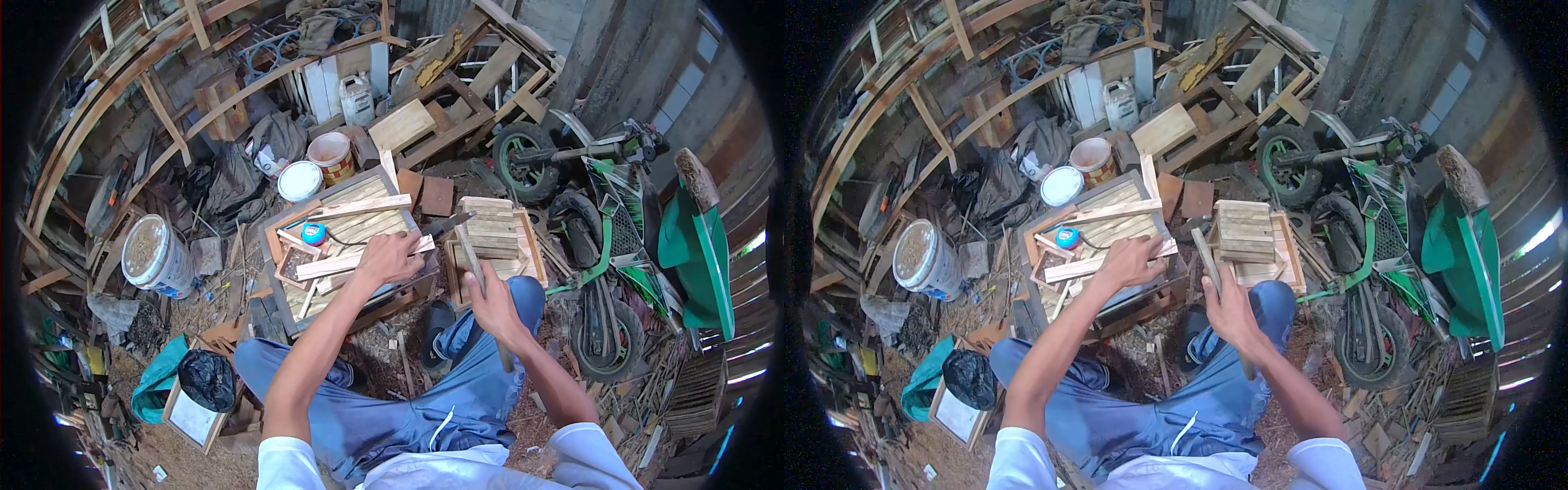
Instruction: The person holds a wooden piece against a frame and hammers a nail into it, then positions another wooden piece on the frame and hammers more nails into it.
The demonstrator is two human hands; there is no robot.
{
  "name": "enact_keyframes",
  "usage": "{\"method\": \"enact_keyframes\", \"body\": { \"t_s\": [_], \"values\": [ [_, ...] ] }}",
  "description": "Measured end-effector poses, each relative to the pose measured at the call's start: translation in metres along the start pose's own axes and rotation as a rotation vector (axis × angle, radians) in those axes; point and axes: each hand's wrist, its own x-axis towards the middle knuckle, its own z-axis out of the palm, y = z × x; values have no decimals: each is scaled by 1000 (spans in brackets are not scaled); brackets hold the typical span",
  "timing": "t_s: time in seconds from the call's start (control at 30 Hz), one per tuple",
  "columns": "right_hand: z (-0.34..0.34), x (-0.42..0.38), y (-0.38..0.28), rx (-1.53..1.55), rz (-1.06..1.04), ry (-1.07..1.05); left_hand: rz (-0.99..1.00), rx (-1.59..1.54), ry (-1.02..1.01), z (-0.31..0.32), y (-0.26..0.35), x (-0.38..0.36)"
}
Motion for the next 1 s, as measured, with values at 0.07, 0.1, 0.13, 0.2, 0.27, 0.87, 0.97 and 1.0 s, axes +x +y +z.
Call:
{"method": "enact_keyframes", "body": {
  "t_s": [0.07, 0.1, 0.13, 0.2, 0.27, 0.87, 0.97, 1.0],
  "values": [
    [8, 1, 4, -9, 48, -56, -2, 15, 8, 6, -1, 2],
    [11, 2, 5, -13, 71, -79, -5, 17, -10, 4, 0, 4],
    [12, 2, 5, -30, 46, -62, -9, 21, -30, 2, 1, 4],
    [15, 2, 1, -61, -2, -36, -2, 13, -36, 2, 0, 3],
    [11, 2, -9, -36, 1, -39, 19, -13, -9, 8, -1, 2],
    [7, 4, -19, -276, 15, -82, -17, 63, -1, 13, 7, -4],
    [14, 4, -7, -282, -27, -85, 4, 40, 3, 15, 5, -5],
    [15, 7, -1, -327, -50, -139, -8, 49, 3, 15, 5, -5]
  ]
}}
